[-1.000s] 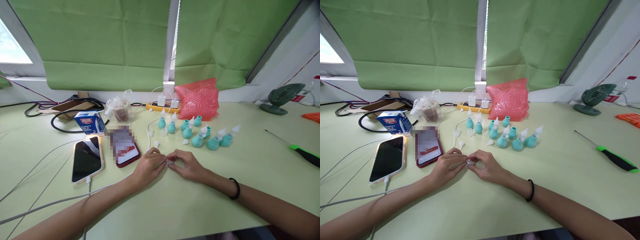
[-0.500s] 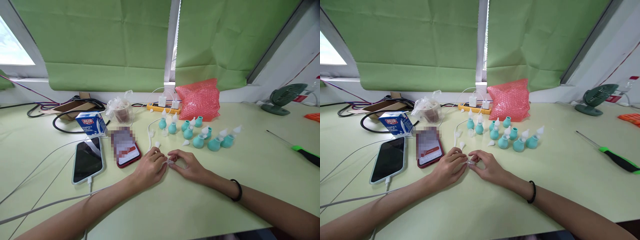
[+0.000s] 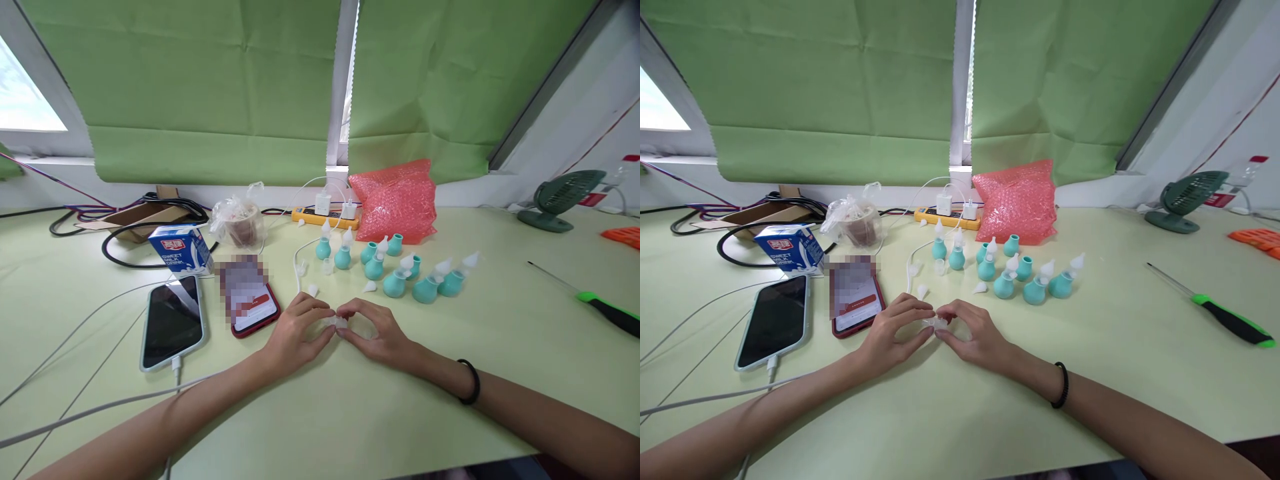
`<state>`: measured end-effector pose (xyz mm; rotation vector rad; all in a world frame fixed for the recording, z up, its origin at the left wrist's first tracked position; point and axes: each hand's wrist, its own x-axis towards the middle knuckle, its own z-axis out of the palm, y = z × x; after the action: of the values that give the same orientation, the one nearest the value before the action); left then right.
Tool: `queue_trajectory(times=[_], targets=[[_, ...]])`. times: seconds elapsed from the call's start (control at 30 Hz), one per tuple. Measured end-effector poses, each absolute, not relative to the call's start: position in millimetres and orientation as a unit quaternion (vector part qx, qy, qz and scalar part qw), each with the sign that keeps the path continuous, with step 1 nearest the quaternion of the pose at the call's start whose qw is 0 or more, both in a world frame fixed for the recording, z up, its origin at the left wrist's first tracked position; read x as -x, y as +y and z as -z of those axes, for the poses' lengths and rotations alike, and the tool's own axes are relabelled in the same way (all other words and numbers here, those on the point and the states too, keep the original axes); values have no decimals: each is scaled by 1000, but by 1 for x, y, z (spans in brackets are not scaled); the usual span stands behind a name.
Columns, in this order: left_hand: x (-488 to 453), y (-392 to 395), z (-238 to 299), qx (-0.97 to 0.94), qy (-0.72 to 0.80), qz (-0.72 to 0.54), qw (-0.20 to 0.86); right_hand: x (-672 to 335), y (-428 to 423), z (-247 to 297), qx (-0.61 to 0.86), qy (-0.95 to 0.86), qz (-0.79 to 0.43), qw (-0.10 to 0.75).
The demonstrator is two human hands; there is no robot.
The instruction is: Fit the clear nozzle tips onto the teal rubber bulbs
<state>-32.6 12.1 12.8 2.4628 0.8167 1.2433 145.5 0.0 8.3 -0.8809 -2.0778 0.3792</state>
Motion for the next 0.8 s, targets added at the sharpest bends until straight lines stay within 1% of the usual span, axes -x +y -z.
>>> queue_trajectory(times=[0.2,0.37,0.67,0.8], targets=[[34,14,-9,-850,263,-438,130,-145,-1,-10,351,-832,-156,401],[34,14,-10,-847,260,-447,126,-146,0,-7,379,-815,-156,411],[34,16,-13,-811,305,-461,190,-147,1,-8,378,-807,-186,414],[34,18,-11,-817,298,-456,188,-147,1,-6,378,-794,-227,418]])
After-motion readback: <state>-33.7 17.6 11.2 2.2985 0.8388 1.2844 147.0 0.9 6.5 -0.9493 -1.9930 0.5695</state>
